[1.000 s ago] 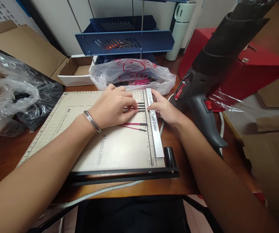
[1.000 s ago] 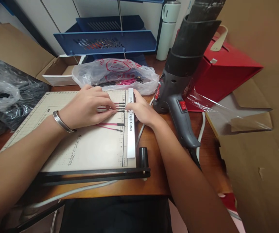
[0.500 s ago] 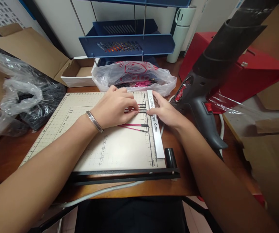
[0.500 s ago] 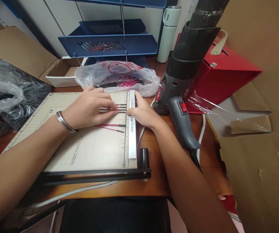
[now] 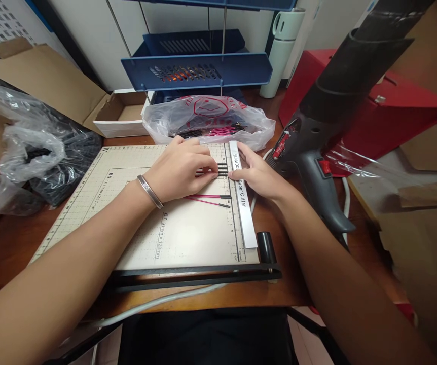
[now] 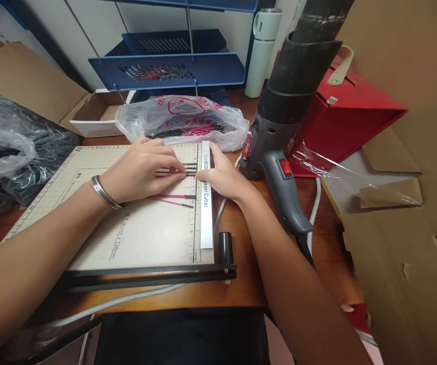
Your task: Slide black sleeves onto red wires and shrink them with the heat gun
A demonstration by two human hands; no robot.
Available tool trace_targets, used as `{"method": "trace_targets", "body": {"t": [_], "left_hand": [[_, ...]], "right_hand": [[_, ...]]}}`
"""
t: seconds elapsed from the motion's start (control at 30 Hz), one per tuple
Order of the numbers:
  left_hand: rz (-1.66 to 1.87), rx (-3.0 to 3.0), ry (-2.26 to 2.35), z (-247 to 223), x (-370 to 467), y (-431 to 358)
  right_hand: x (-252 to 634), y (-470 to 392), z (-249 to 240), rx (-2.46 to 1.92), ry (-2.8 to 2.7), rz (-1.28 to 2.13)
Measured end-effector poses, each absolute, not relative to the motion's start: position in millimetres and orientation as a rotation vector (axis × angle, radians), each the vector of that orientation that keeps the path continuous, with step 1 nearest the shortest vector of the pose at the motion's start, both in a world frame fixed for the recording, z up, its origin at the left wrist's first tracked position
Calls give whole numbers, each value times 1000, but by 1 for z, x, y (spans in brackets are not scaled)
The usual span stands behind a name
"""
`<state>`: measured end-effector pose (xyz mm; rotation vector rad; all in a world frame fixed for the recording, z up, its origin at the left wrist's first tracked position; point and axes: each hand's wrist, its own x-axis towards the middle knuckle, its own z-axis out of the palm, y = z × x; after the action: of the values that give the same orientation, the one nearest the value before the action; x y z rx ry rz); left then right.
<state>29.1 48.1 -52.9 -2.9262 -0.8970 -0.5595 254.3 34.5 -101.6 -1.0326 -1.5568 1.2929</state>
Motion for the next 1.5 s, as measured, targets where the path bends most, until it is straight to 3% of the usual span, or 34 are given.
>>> {"method": "trace_targets", "body": {"t": [1.5], "left_hand": [[-578,-2929,-940,-47,32,44]], "right_hand": [[252,39,-106,-1091,-1504,1277]]}}
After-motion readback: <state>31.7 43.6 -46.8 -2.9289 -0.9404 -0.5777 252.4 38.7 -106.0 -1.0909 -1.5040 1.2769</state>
